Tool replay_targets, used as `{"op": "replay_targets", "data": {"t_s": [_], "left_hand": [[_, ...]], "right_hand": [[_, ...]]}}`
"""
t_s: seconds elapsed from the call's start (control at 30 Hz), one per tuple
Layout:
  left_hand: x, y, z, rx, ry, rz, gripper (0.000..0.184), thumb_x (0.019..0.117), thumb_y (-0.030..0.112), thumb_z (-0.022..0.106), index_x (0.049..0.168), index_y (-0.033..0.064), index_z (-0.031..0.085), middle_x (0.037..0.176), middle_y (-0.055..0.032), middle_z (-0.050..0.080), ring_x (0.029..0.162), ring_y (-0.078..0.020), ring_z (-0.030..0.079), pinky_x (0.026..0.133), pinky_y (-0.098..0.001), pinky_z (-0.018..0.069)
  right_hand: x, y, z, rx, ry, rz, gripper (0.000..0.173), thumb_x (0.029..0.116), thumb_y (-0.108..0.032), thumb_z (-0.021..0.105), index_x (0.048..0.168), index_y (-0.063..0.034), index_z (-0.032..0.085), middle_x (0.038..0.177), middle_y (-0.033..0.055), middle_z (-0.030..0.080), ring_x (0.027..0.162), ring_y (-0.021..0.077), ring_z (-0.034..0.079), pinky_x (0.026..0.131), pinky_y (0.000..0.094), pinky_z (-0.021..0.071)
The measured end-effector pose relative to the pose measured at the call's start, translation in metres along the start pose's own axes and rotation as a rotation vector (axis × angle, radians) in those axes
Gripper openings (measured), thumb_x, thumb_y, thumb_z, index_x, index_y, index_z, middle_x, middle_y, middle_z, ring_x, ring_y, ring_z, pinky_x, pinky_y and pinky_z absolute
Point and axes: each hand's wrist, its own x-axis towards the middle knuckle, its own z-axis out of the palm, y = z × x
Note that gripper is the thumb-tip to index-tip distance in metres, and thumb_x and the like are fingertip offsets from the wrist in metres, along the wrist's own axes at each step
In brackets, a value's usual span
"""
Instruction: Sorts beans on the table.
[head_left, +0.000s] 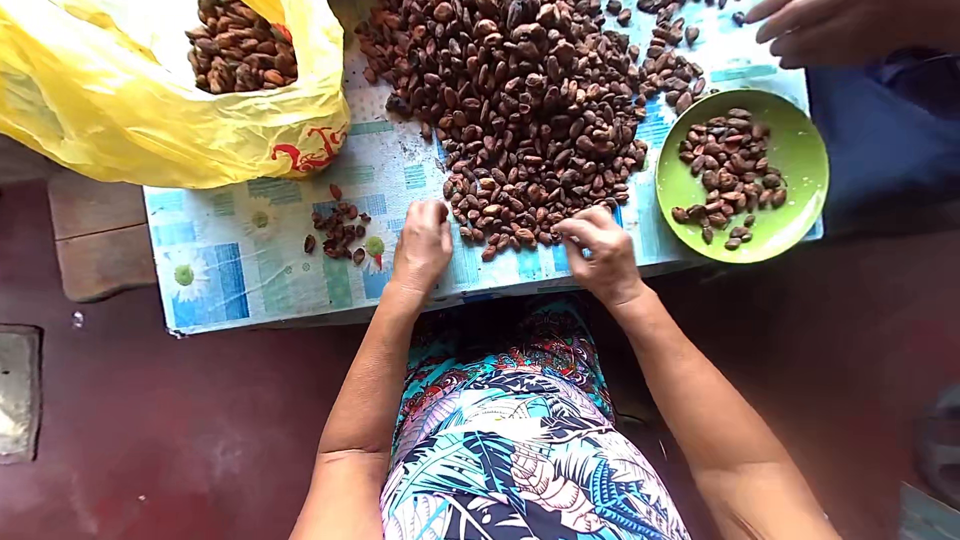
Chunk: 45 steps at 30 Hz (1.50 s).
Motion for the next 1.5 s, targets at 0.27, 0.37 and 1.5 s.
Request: {"op": "replay_targets", "data": {"t_s": [0.27,0.37,1.5], "left_hand": [[-0.011,-0.032,-0.030,-2.081,-0.277,-0.349,0.038,0.1043,0.024,0.030,0.090,0.0115,0.063,0.077,-0.0025,0.064,0.054,-0.0073,0.058,0.047,-0.0163,0.0467],[-0.013,-0.032,-0.025,-2.014,-0.301,-0.374,0.052,0.1078,0.030,0.022,0.082,0.0125,0.063,0.078,-0.0031,0.069,0.051,-0.0048,0.058,0.041,-0.0142,0.0430],[-0.014,-0.022,0.000,-1.673,-0.373,-0.232,0.050,0.1038,0.025,0.017,0.093,0.0204,0.066,0.075,0.0042,0.065,0.050,-0.0011,0.052,0.041,-0.0130,0.0393]], "right_hand": [[0.037,-0.034,0.031,-0.268,-0.287,0.009,0.016,0.0909,-0.004,0.064,0.103,0.0027,0.071,0.099,0.0264,0.066,0.089,0.0450,0.068,0.073,0.0564,0.0545],[0.051,-0.031,0.022,-0.103,-0.319,0.202,0.022,0.0957,-0.009,0.064,0.112,0.0030,0.070,0.111,0.0254,0.067,0.100,0.0415,0.069,0.084,0.0568,0.0557],[0.012,0.000,-0.006,-0.166,-0.255,0.461,0.023,0.0961,-0.015,0.065,0.113,0.0000,0.071,0.092,0.0204,0.070,0.081,0.0374,0.067,0.074,0.0584,0.0515]]}}
